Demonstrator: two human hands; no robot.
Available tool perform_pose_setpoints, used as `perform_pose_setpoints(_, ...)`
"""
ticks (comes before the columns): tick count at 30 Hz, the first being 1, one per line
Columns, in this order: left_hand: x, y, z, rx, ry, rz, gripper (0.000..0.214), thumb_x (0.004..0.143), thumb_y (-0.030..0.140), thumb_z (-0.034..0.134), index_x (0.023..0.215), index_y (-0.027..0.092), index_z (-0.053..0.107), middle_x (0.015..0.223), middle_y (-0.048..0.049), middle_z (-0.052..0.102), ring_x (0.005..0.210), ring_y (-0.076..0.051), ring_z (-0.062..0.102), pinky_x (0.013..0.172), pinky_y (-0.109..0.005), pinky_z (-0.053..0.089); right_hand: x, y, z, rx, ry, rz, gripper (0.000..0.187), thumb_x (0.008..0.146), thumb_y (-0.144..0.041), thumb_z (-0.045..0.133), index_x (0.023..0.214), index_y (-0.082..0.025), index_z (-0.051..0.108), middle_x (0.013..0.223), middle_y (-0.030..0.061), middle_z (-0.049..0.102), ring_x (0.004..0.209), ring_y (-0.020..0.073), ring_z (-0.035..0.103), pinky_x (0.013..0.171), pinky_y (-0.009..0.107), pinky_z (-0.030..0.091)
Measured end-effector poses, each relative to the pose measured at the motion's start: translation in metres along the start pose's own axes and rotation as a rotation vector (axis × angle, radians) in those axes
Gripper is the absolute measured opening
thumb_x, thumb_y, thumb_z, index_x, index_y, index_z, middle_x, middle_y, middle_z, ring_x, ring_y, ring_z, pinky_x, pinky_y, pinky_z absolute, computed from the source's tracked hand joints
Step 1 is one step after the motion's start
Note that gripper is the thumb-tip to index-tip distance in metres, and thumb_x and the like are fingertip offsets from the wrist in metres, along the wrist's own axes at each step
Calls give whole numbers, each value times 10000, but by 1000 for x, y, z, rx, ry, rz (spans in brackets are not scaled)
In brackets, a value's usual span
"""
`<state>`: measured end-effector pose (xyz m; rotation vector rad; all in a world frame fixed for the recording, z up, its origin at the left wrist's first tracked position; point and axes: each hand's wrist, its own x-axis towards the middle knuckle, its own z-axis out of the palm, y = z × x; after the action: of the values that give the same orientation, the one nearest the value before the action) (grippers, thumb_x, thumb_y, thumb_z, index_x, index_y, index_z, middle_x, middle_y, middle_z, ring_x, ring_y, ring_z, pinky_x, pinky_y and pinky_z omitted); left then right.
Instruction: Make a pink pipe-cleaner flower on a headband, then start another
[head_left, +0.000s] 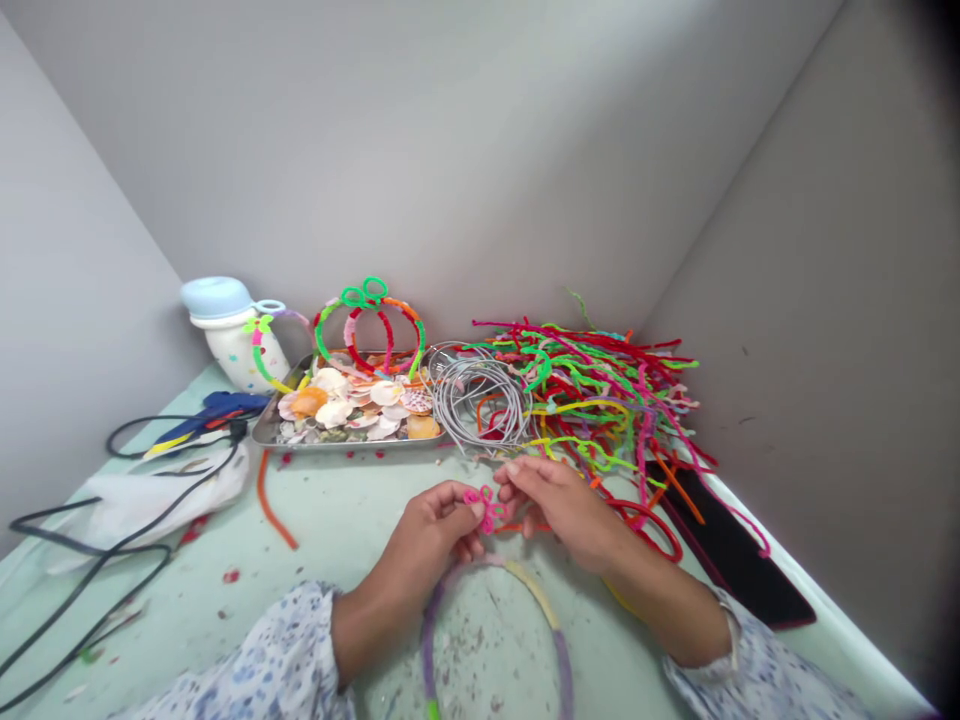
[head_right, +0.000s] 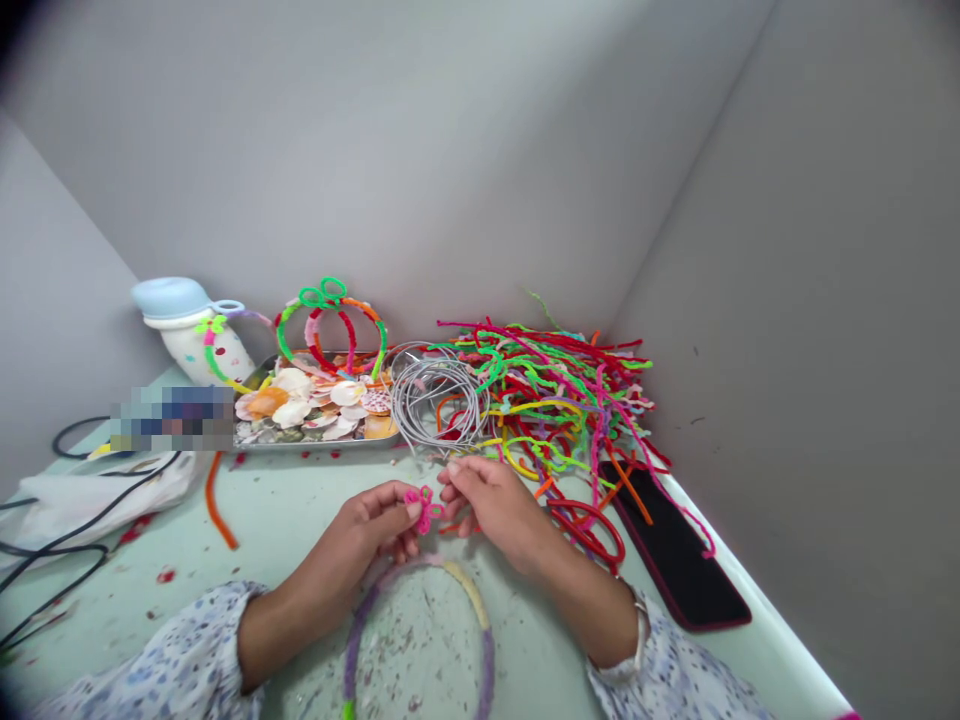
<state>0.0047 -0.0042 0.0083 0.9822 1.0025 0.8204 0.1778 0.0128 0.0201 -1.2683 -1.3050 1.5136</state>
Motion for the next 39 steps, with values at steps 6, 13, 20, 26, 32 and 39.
perform_pose_setpoints(6, 3, 4, -4, -36, 98, 64, 161, 739, 216, 652, 862, 132, 592, 685, 7, 585, 530, -76, 487, 527, -200, 378, -2, -21, -29, -597, 158, -180, 122, 822, -280, 539, 786, -196, 621, 624, -19, 603, 574, 132, 541, 534, 235, 394)
perform_pose_setpoints(13, 4, 6, -4, 1, 146, 89, 153, 734, 230, 669, 818, 132, 588, 593, 34, 533, 496, -73, 444, 495, -198, 338, -1, -7, -29, -1169, 24, -369, 174, 798, -126, 520, 732, -195, 666, 748, 28, 637, 682, 154, 560, 618, 253, 359)
perform_pose_setpoints(20, 3, 5, -4, 19, 140, 86, 157, 734, 243, 665, 818, 113, 636, 621, 24, 537, 510, -71, 413, 498, -200, 320, -2, 7, -10, -1426, 124, -356, 175, 859, -203, 503, 765, -171, 648, 819, 65, 639, 708, 189, 583, 606, 285, 344)
perform_pose_setpoints(26, 3, 2, -6, 57, 123, 106, 143, 753, 261, 651, 780, 121, 644, 637, 19, 538, 543, -75, 407, 519, -199, 317, 2, 10, -10, -1393, 186, -349, 148, 814, -151, 500, 754, -171, 634, 803, 55, 639, 682, 169, 572, 601, 269, 344)
perform_pose_setpoints(32, 2, 3, -4, 44, 99, 81, 119, 751, 247, 628, 744, 130, 608, 615, 8, 561, 540, -93, 438, 532, -218, 338, 5, 1, -29, -1074, -9, -241, 169, 747, -119, 512, 719, -177, 668, 653, -1, 647, 602, 129, 552, 564, 222, 344)
perform_pose_setpoints(39, 3, 2, -5, 70, 96, 104, 123, 757, 247, 619, 711, 135, 593, 615, 9, 566, 567, -97, 455, 557, -221, 354, -2, -15, -34, -1058, 9, -302, 191, 756, -93, 503, 747, -179, 674, 699, 4, 652, 616, 130, 545, 576, 220, 354)
